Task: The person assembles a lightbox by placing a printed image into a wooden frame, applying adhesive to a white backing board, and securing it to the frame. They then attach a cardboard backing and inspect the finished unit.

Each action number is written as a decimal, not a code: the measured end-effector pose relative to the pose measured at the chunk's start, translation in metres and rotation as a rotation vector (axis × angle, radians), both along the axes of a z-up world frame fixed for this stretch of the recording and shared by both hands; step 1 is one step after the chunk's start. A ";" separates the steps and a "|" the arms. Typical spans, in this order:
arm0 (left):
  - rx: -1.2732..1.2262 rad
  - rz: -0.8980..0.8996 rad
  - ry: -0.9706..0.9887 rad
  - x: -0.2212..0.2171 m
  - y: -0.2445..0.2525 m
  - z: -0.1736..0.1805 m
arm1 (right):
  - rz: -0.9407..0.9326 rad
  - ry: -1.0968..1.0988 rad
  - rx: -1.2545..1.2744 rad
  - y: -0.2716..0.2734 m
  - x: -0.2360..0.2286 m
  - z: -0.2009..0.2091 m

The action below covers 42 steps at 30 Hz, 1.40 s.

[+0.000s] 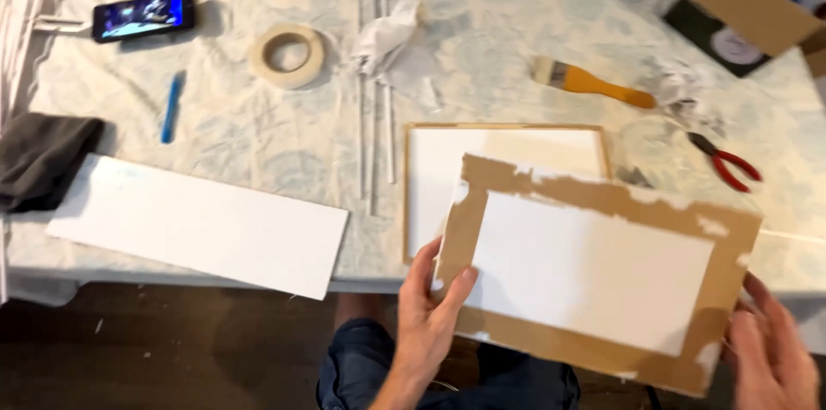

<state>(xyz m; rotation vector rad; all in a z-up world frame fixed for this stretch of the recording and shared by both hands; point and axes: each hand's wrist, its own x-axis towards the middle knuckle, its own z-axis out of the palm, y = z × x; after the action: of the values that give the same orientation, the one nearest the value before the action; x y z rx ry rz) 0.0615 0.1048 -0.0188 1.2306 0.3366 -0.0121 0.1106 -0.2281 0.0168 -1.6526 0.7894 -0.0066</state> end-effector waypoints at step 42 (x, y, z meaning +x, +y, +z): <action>1.193 -0.301 -0.478 0.065 0.063 -0.029 | 0.212 -0.095 -0.128 0.091 0.075 -0.013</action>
<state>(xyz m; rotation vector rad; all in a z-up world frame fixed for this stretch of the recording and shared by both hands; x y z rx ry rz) 0.1268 0.1677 -0.0478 2.3885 -0.3405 0.2540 0.1853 -0.1376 0.0034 -1.8370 0.5483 0.0137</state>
